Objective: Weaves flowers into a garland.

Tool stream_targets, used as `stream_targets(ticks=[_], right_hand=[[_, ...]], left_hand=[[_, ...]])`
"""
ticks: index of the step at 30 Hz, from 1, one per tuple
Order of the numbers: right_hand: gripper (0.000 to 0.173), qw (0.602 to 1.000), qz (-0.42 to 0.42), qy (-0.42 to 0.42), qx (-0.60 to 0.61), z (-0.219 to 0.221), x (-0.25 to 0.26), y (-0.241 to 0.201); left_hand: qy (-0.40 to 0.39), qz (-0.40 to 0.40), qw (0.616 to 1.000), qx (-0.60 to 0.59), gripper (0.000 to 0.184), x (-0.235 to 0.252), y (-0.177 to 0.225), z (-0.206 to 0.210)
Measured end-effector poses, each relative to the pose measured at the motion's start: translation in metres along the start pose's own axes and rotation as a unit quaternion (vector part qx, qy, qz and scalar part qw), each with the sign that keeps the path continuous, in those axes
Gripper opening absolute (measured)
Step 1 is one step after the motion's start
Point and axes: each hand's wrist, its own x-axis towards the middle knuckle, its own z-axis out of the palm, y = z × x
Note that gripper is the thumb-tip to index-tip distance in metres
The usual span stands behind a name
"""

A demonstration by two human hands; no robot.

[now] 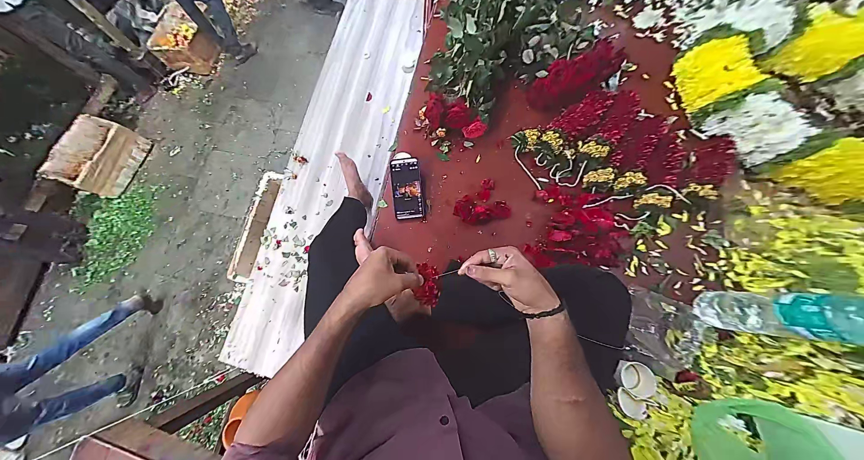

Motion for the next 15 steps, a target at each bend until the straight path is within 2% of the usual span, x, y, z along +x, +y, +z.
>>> stream_targets(ticks=[2,4,6,8,10,12,13,15], right_hand=[[0.017,0.993,0.057,0.047,-0.096,-0.016,0.015,-0.001],[0.017,0.967,0.081,0.148,-0.192,-0.043,0.047,0.009],[0.014,0.919,0.091,0.272,-0.271,-0.074,0.091,0.026],[0.018,0.857,0.139,0.345,-0.358,-0.097,0.132,0.039],[0.032,0.804,0.207,0.358,-0.427,-0.108,0.164,0.055],[0.04,0.778,0.242,0.35,-0.462,-0.107,0.185,0.07],[0.035,0.777,0.237,0.352,-0.464,-0.103,0.19,0.072],[0.027,0.803,0.199,0.353,-0.437,-0.092,0.188,0.066]], left_hand=[[0.002,-0.004,1.0,0.01,0.015,-0.002,-0.003,-0.001],[0.002,-0.007,1.0,0.007,0.015,-0.007,-0.005,-0.002],[0.008,0.0,1.0,0.001,0.016,-0.01,-0.006,0.0],[0.016,0.007,1.0,-0.012,0.015,-0.012,-0.009,0.003],[0.022,0.008,0.999,-0.028,0.014,-0.015,-0.012,0.006],[0.024,0.002,0.999,-0.043,0.014,-0.019,-0.015,0.007],[0.025,-0.003,0.999,-0.046,0.014,-0.021,-0.017,0.007],[0.027,-0.015,0.998,-0.05,0.013,-0.025,-0.02,0.004]])
